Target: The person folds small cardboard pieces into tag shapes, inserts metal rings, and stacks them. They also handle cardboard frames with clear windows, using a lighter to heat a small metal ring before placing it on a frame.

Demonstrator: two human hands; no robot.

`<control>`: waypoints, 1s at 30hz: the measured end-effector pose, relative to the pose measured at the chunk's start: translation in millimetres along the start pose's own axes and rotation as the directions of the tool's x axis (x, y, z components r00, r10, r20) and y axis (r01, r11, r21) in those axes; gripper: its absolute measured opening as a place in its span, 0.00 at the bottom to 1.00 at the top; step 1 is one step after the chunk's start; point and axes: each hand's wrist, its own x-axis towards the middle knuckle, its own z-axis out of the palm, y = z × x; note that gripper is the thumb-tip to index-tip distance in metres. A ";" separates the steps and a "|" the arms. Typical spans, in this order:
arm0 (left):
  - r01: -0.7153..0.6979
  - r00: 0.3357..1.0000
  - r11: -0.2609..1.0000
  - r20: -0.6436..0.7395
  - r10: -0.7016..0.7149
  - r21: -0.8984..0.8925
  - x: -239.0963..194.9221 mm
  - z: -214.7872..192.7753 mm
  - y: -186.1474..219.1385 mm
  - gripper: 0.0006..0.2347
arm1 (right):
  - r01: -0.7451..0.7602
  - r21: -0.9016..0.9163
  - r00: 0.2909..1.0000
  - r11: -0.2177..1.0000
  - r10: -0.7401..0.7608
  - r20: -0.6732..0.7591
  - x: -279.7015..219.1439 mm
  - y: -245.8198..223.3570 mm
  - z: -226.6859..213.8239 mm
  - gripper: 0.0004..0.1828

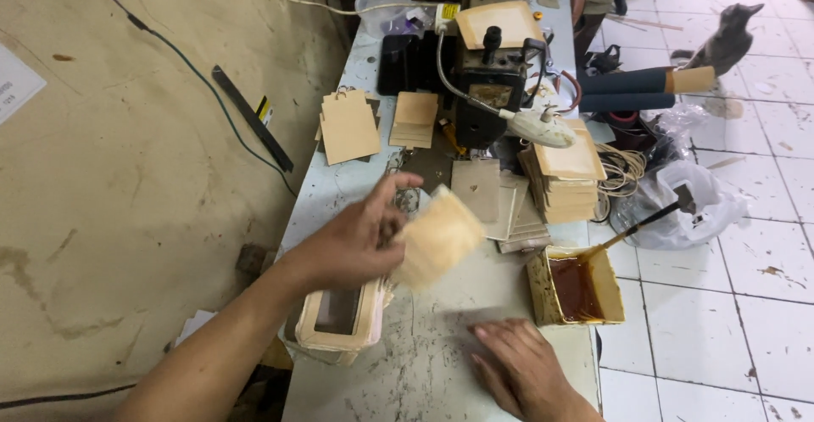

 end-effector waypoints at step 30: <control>0.140 0.774 0.104 -0.174 0.609 0.985 -11.3 205.5 -120.9 0.93 | -0.026 -0.618 0.901 0.786 0.286 0.326 88.3 242.1 -139.6 0.47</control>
